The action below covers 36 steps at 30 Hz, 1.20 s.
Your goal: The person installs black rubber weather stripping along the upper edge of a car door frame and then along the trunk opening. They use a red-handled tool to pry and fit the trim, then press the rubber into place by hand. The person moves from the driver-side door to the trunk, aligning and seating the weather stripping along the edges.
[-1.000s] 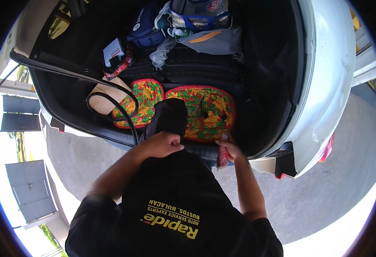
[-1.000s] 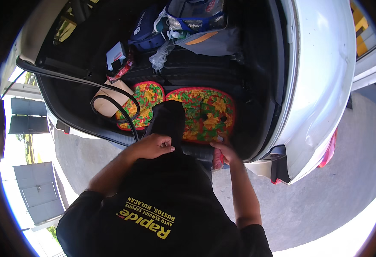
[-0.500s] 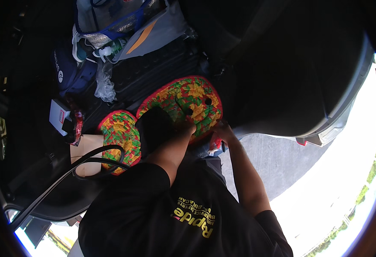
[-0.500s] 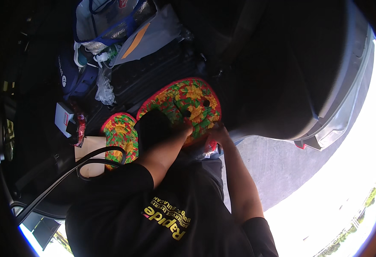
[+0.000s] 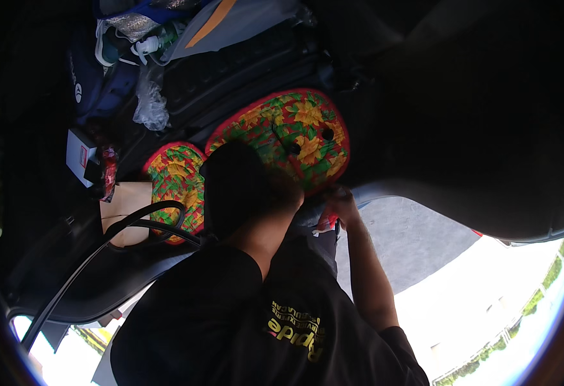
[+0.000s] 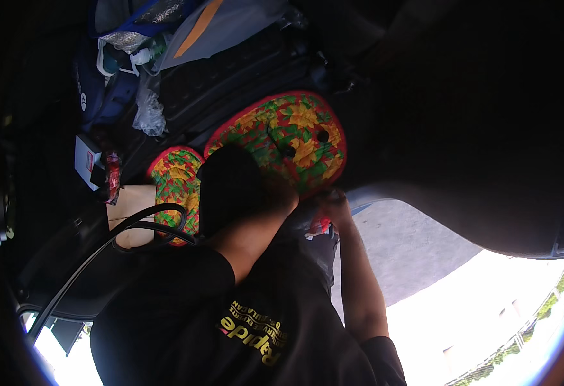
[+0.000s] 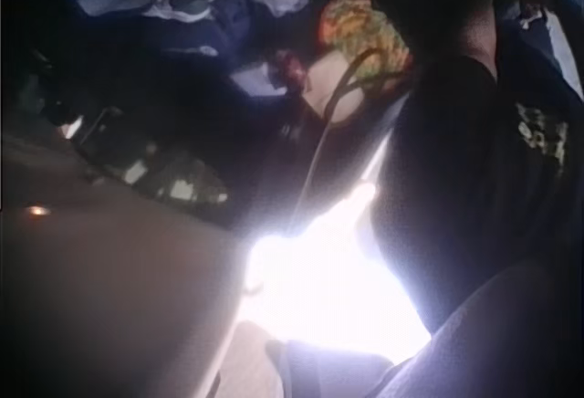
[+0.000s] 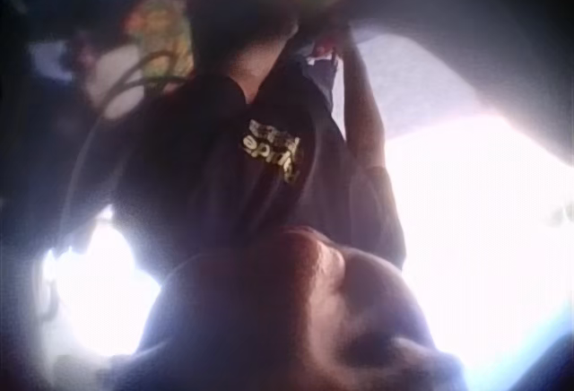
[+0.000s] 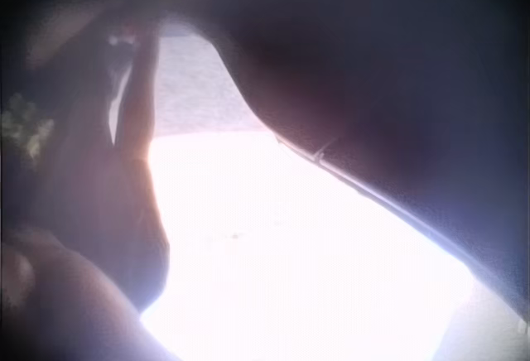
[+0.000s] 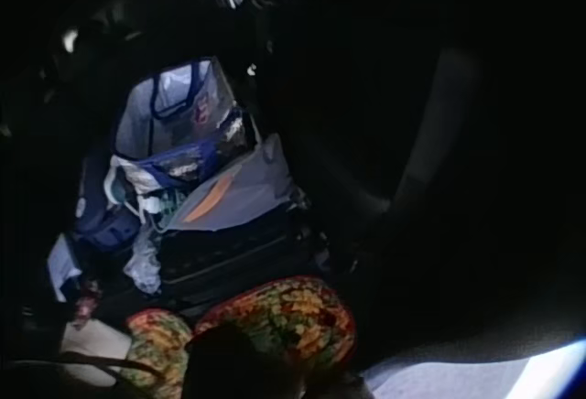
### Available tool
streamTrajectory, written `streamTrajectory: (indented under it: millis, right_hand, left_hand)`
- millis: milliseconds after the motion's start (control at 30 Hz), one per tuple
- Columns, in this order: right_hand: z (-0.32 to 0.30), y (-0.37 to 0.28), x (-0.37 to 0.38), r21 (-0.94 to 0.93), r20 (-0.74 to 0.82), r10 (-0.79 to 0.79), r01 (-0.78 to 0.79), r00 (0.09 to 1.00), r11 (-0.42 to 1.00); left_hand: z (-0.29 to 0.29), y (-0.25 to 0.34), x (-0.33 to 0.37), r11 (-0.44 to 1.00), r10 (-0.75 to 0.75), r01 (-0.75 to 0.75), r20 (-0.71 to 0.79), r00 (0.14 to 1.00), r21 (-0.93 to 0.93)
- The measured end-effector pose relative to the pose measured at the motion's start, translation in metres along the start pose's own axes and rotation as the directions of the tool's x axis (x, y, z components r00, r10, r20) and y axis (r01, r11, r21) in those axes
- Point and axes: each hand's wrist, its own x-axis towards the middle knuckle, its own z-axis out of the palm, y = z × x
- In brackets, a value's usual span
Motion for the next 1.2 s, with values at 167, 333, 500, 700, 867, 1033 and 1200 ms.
streamTrajectory:
  millis: [167,333,500,700,867,1033,1200]
  right_hand:
    - [-0.013,-0.019,-0.004,0.304,0.000,0.286,-0.273,0.958,0.913]
    - [-0.009,-0.047,-0.010,0.005,-0.008,0.169,-0.169,0.986,0.986]
    - [0.000,-0.049,-0.015,-0.203,-0.043,0.101,-0.107,0.994,0.973]
    - [0.000,-0.053,-0.015,-0.239,-0.064,0.039,-0.053,0.997,0.969]
    - [0.001,-0.056,-0.009,-0.276,-0.042,0.070,-0.079,0.997,0.958]
    - [-0.006,-0.047,-0.004,-0.238,-0.007,0.076,-0.076,0.997,0.968]
    - [-0.019,-0.034,-0.005,-0.317,0.076,-0.065,0.086,0.995,0.945]
  left_hand:
    - [-0.020,0.029,-0.043,0.553,0.786,-0.752,-0.074,0.613,-0.358]
    - [-0.022,-0.001,0.008,0.810,0.584,-0.562,0.130,0.802,-0.169]
    - [0.001,-0.026,0.036,0.944,0.312,-0.289,0.148,0.939,-0.159]
    - [-0.001,-0.018,0.016,0.926,0.372,-0.331,0.302,0.878,-0.179]
    - [-0.004,-0.013,0.002,0.926,0.304,-0.310,-0.060,0.951,-0.216]
    - [-0.017,-0.026,0.023,0.833,0.551,-0.554,0.117,0.827,-0.005]
    - [-0.112,-0.079,0.006,0.524,0.351,-0.145,0.057,0.935,-0.839]
